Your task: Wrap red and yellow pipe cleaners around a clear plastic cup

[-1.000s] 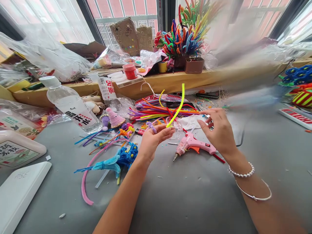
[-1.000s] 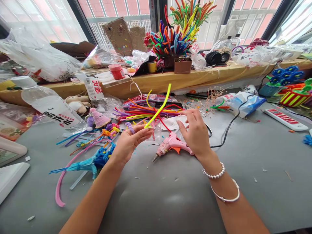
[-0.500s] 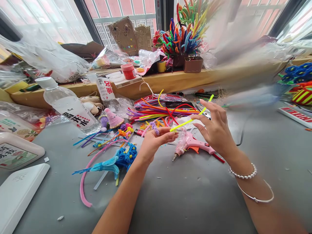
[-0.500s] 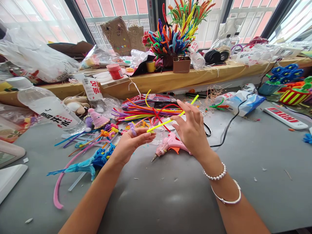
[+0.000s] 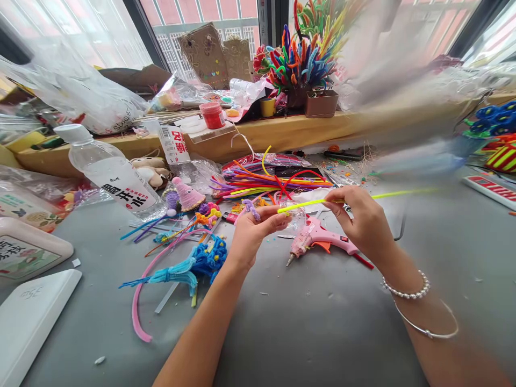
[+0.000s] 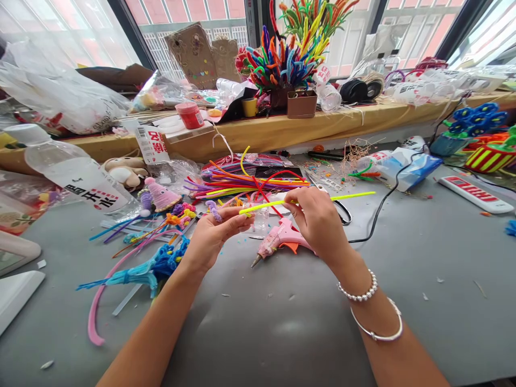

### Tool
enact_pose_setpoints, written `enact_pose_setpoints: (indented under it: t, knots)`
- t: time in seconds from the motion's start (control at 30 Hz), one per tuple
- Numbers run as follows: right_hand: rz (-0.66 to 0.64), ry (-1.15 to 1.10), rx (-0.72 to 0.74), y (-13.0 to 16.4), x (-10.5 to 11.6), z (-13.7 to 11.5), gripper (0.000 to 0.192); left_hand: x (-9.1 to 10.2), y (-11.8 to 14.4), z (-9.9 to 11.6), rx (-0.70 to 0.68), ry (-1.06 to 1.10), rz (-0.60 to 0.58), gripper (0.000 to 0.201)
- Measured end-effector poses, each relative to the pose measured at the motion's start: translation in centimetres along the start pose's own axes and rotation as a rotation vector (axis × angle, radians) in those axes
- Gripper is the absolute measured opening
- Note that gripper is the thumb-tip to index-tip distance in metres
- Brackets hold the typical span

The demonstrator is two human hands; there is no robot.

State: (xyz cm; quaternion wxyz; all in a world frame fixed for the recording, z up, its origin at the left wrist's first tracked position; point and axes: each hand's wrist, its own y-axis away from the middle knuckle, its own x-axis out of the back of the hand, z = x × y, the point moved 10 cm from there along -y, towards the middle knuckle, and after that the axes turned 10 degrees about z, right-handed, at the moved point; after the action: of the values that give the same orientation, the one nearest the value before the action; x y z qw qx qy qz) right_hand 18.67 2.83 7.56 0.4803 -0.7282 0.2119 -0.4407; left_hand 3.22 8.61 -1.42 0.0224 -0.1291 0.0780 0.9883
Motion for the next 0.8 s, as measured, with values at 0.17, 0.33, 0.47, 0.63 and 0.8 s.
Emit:
enact_pose_setpoints:
  t: [0.17, 0.33, 0.47, 0.63, 0.8]
  knots:
    - [0.032, -0.042, -0.006, -0.3, 0.6, -0.5, 0.005, 0.1, 0.0, -0.1, -0.003, 0.025, 0.022, 0.025]
    - [0.067, -0.046, -0.013, -0.4, 1.0, -0.7, 0.006, 0.3, -0.1, -0.4, -0.023, 0.028, 0.042, 0.023]
    - [0.068, -0.037, -0.007, -0.5, 1.1, -1.0, 0.006, 0.8, -0.2, -0.5, -0.025, 0.034, 0.11, 0.022]
    - [0.072, -0.024, -0.002, -0.4, 1.2, -1.2, 0.007, 0.9, -0.1, -0.2, -0.041, 0.037, 0.122, 0.025]
    - [0.088, -0.01, 0.008, -0.4, 1.3, -1.3, 0.007, 0.8, 0.0, 0.0, -0.07, 0.03, 0.127, 0.027]
